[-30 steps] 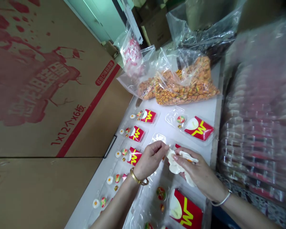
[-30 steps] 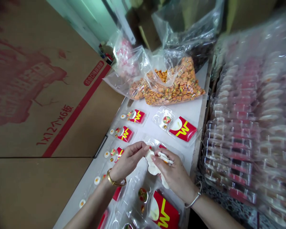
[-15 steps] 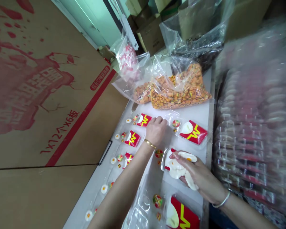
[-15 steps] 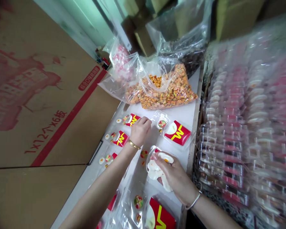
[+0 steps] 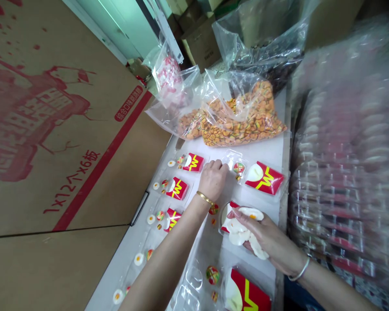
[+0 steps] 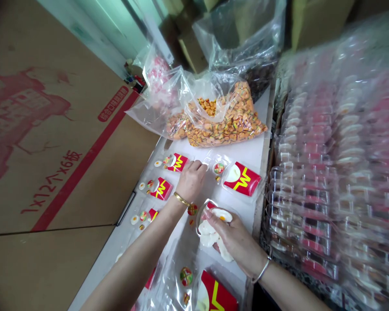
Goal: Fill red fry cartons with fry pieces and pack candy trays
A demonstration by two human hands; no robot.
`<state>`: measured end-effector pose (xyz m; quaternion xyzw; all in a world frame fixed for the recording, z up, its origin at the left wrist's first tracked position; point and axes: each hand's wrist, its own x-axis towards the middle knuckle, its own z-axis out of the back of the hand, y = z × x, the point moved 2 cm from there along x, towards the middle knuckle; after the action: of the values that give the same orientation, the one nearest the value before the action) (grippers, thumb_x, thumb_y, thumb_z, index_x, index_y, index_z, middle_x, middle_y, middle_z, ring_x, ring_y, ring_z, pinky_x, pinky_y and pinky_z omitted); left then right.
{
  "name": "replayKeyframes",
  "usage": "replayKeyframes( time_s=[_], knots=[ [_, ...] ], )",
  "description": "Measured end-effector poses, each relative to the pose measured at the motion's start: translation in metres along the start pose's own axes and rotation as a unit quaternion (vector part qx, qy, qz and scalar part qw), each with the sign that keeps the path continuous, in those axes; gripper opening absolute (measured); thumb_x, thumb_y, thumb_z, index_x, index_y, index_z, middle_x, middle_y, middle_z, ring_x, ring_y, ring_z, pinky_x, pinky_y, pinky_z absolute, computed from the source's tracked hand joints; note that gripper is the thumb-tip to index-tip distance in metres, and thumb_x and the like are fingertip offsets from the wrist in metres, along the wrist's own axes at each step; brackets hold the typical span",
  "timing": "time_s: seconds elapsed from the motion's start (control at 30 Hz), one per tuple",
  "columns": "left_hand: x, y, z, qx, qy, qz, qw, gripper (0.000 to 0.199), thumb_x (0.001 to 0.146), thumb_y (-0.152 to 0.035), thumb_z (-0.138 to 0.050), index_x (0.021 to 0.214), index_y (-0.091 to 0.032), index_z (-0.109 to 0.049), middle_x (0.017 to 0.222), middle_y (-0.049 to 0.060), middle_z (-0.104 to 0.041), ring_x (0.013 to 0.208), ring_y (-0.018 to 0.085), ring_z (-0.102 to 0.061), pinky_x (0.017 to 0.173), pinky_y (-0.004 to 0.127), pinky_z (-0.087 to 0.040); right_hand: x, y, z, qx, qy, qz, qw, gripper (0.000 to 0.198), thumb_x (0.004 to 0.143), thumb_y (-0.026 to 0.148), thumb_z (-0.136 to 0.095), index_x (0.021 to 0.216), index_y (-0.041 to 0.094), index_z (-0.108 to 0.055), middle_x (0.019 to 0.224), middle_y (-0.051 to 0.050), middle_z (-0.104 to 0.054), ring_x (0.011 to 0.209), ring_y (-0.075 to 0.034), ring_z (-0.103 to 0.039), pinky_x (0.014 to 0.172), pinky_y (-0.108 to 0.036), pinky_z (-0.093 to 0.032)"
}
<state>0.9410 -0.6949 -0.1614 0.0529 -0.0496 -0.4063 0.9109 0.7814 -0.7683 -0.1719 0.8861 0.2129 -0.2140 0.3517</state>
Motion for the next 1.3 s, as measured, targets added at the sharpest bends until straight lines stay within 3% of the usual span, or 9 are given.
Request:
replayKeyframes(
  time_s=[0.27, 0.37, 0.47, 0.57, 0.73, 0.8, 0.97, 1.13, 1.3],
  knots=[
    [-0.01, -0.007, 0.034, -0.155, 0.034, 0.027, 0.987, 0.024, 0.085, -0.014, -0.047, 0.104, -0.019, -0.062, 0.108, 0.01, -0.058, 0.101, 0.024, -0.052, 0.088, 0.041, -0.038, -0.002, 0.004, -0.003, -0.002, 0.024, 0.01, 1.0, 0.034, 0.076, 0.05, -0.064, 0.085, 0.017, -0.059, 0.072, 0.0, -0.059, 0.055, -0.007, -0.046, 0.044, -0.018, -0.028],
    [-0.031, -0.023, 0.069, -0.339, 0.051, -0.036, 0.939, 0.029, 0.085, -0.028, -0.055, 0.113, -0.023, -0.059, 0.114, 0.008, -0.057, 0.103, 0.021, -0.053, 0.089, 0.036, -0.041, -0.005, 0.003, -0.004, -0.024, 0.039, 0.02, 0.999, 0.025, 0.077, 0.042, -0.064, 0.081, 0.018, -0.059, 0.065, 0.003, -0.055, 0.054, -0.008, -0.045, 0.046, -0.019, -0.03],
    [-0.06, -0.042, 0.09, -0.439, 0.116, -0.067, 0.888, 0.018, 0.083, -0.031, -0.058, 0.096, -0.021, -0.066, 0.095, 0.007, -0.061, 0.09, 0.018, -0.056, 0.082, 0.03, -0.044, -0.007, -0.005, -0.003, -0.07, 0.023, 0.025, 0.997, 0.016, 0.075, 0.033, -0.064, 0.081, 0.019, -0.06, 0.058, 0.005, -0.051, 0.05, -0.008, -0.043, 0.046, -0.02, -0.032],
    [-0.086, -0.047, 0.089, -0.488, 0.108, 0.047, 0.865, 0.019, 0.087, -0.03, -0.052, 0.082, -0.018, -0.065, 0.083, 0.005, -0.061, 0.078, 0.015, -0.056, 0.074, 0.027, -0.044, -0.012, -0.016, -0.007, -0.086, 0.022, -0.006, 0.996, 0.018, 0.076, 0.033, -0.062, 0.084, 0.018, -0.063, 0.057, 0.004, -0.053, 0.048, -0.009, -0.044, 0.045, -0.021, -0.033],
    [-0.127, -0.012, 0.056, -0.601, -0.043, 0.321, 0.731, 0.019, 0.081, -0.035, -0.058, 0.088, -0.017, -0.055, 0.072, -0.001, -0.059, 0.063, 0.011, -0.057, 0.057, 0.022, -0.042, -0.028, -0.022, -0.016, -0.056, 0.044, -0.048, 0.996, 0.037, 0.073, 0.046, -0.068, 0.097, 0.019, -0.065, 0.078, -0.001, -0.064, 0.066, -0.014, -0.057, 0.057, -0.023, -0.043],
    [-0.14, 0.004, 0.04, -0.586, -0.092, 0.38, 0.709, 0.022, 0.077, -0.032, -0.062, 0.089, -0.018, -0.052, 0.068, -0.003, -0.056, 0.058, 0.009, -0.056, 0.053, 0.02, -0.04, -0.034, -0.023, -0.018, -0.046, 0.041, -0.07, 0.996, 0.039, 0.072, 0.046, -0.069, 0.1, 0.02, -0.065, 0.081, -0.001, -0.065, 0.069, -0.015, -0.059, 0.059, -0.024, -0.045],
    [-0.154, 0.021, 0.009, -0.436, -0.067, 0.403, 0.802, 0.016, 0.075, -0.03, -0.059, 0.084, -0.017, -0.057, 0.06, -0.005, -0.05, 0.053, 0.008, -0.045, 0.051, 0.02, -0.033, -0.041, -0.031, -0.018, -0.01, 0.042, -0.087, 0.995, 0.038, 0.068, 0.035, -0.073, 0.103, 0.024, -0.063, 0.078, 0.002, -0.066, 0.068, -0.014, -0.06, 0.06, -0.023, -0.046],
    [-0.15, 0.013, 0.009, -0.265, -0.052, 0.385, 0.883, 0.016, 0.077, -0.028, -0.058, 0.089, -0.018, -0.06, 0.07, -0.001, -0.056, 0.064, 0.013, -0.05, 0.064, 0.026, -0.037, -0.043, -0.034, -0.019, 0.003, -0.009, -0.063, 0.998, 0.044, 0.065, 0.033, -0.075, 0.107, 0.023, -0.062, 0.092, -0.001, -0.068, 0.072, -0.014, -0.062, 0.062, -0.022, -0.048],
    [-0.163, -0.004, 0.041, -0.309, -0.084, 0.357, 0.878, 0.027, 0.083, -0.04, -0.055, 0.098, -0.017, -0.059, 0.088, 0.004, -0.059, 0.081, 0.016, -0.052, 0.077, 0.031, -0.039, -0.044, -0.04, -0.025, -0.01, -0.009, -0.036, 0.999, 0.05, 0.067, 0.036, -0.076, 0.113, 0.025, -0.058, 0.093, -0.001, -0.066, 0.073, -0.014, -0.06, 0.06, -0.021, -0.047]
  ],
)
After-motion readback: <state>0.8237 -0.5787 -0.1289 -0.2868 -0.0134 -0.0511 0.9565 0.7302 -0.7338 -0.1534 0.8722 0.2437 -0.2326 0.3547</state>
